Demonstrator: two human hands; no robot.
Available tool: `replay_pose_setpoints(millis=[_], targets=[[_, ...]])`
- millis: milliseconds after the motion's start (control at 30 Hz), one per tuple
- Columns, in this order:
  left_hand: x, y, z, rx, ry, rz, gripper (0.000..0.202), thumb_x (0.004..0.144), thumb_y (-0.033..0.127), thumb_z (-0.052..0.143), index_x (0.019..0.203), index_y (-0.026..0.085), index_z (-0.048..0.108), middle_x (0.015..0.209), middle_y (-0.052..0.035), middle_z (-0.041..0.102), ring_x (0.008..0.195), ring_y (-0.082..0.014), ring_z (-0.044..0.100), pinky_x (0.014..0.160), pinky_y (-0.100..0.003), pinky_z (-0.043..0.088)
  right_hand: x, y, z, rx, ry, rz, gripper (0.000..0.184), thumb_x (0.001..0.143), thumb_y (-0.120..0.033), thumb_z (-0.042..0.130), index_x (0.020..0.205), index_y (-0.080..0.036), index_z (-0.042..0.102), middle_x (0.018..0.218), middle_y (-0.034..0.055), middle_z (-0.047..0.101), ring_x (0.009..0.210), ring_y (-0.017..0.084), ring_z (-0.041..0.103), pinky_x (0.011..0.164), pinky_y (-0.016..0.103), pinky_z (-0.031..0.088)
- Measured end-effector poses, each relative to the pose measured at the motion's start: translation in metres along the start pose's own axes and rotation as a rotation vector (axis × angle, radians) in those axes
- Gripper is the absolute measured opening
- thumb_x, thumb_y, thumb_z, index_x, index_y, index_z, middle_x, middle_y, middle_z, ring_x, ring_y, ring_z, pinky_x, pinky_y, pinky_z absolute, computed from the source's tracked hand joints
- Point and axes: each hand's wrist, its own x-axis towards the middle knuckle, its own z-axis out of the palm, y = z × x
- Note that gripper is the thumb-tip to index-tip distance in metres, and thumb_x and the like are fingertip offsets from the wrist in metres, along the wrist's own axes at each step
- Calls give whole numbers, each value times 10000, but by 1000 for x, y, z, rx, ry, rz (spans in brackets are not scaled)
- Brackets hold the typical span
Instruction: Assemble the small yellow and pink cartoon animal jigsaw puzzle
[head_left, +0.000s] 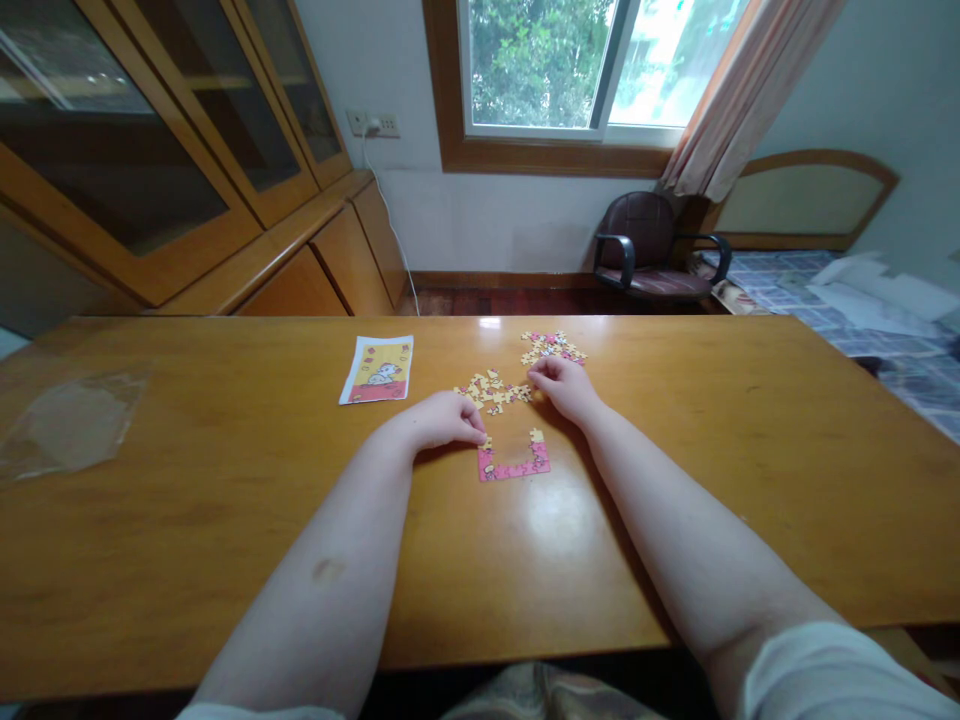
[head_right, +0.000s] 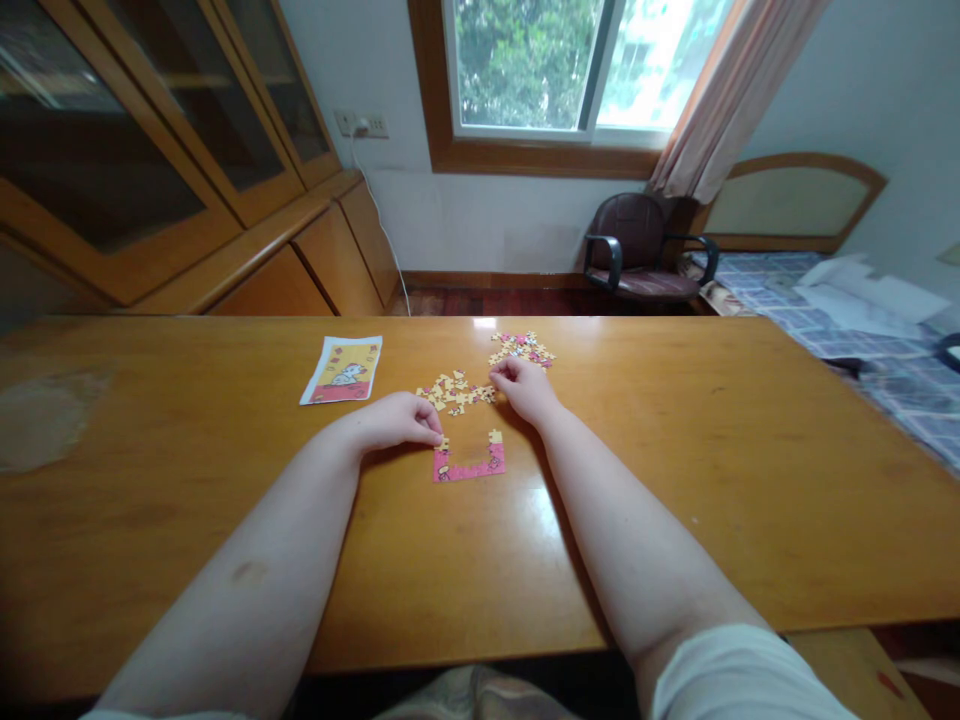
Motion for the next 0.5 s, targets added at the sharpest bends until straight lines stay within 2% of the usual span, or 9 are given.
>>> replay_pose_setpoints(millis=[500], targets=[[0,1,1,49,11,-31,236,598,378,671,752,209,728,739,-7,707,716,-171,614,594,-250,413,0,4,0,-10,-1,-11,154,750,-343,602,754,-189,609,653,-18,611,615,132,546,632,267,428]])
